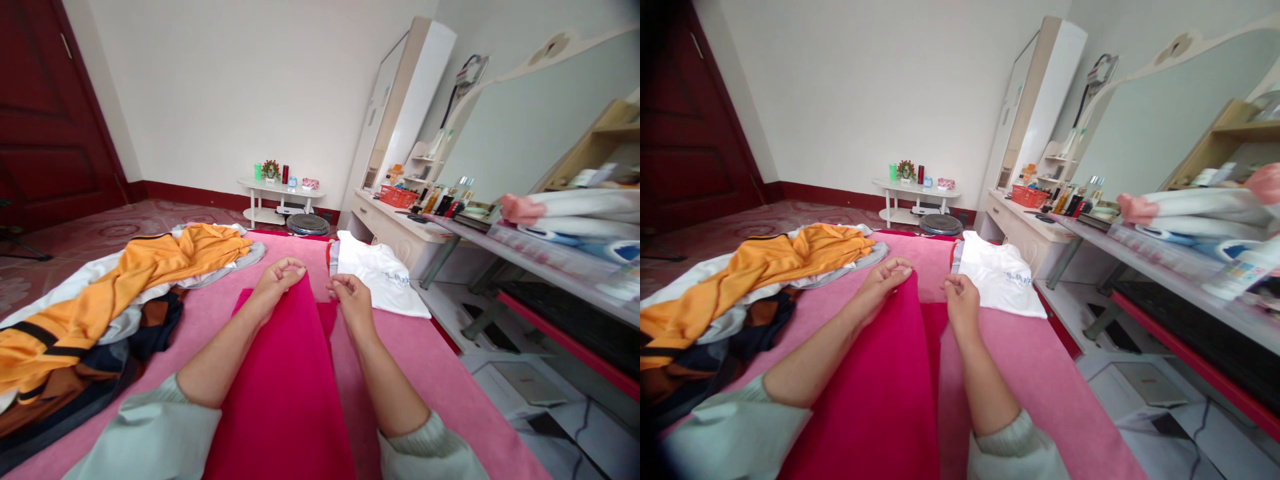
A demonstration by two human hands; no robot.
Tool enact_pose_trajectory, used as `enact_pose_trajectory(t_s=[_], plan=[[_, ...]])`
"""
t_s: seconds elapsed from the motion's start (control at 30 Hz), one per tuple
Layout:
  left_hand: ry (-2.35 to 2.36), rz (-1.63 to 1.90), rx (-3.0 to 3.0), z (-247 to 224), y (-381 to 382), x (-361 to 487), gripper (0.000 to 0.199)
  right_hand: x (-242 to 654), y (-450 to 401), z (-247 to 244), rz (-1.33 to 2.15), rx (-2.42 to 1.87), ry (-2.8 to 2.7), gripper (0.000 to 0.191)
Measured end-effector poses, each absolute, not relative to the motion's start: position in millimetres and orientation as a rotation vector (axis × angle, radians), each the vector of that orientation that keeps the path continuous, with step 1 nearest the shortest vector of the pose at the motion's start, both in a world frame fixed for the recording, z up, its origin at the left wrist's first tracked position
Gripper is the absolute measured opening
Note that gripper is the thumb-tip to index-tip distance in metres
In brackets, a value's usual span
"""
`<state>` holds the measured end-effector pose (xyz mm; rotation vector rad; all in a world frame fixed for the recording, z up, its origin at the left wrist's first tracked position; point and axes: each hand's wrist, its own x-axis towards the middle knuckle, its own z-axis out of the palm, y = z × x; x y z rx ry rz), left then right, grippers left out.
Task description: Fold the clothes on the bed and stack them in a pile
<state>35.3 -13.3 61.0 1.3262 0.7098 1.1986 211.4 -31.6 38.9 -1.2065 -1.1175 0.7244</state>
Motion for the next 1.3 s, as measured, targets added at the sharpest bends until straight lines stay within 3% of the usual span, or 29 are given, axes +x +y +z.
enact_pose_trajectory(t_s=[0.23,0.37,0.6,0.77,0.9,1.13,1.3], plan=[[0.588,1.192,1.389,63.4,-17.5,39.3,0.043,193.0,-43.0,52.6,1.042,-1.230,-1.370,0.042],[0.601,1.123,1.678,61.1,-19.1,44.3,0.050,207.1,-37.0,43.7,0.879,-1.409,-1.290,0.035],[0.839,1.198,1.960,51.6,-2.8,38.9,0.038,222.5,-40.0,48.0,0.262,-1.840,-1.504,0.043],[1.504,0.883,2.103,53.6,27.1,-23.5,0.031,212.1,-45.9,47.3,0.142,-1.828,-1.676,0.019],[1.831,0.665,1.937,52.7,34.8,-77.8,0.008,217.0,-43.1,36.7,0.103,-1.912,-1.655,0.024],[1.688,0.405,1.694,59.3,21.9,-78.9,0.039,222.3,-37.2,27.4,0.196,-1.909,-1.674,0.027],[1.581,0.426,1.806,53.1,23.9,-73.7,0.030,222.6,-34.5,20.8,0.238,-1.811,-1.726,0.036]])
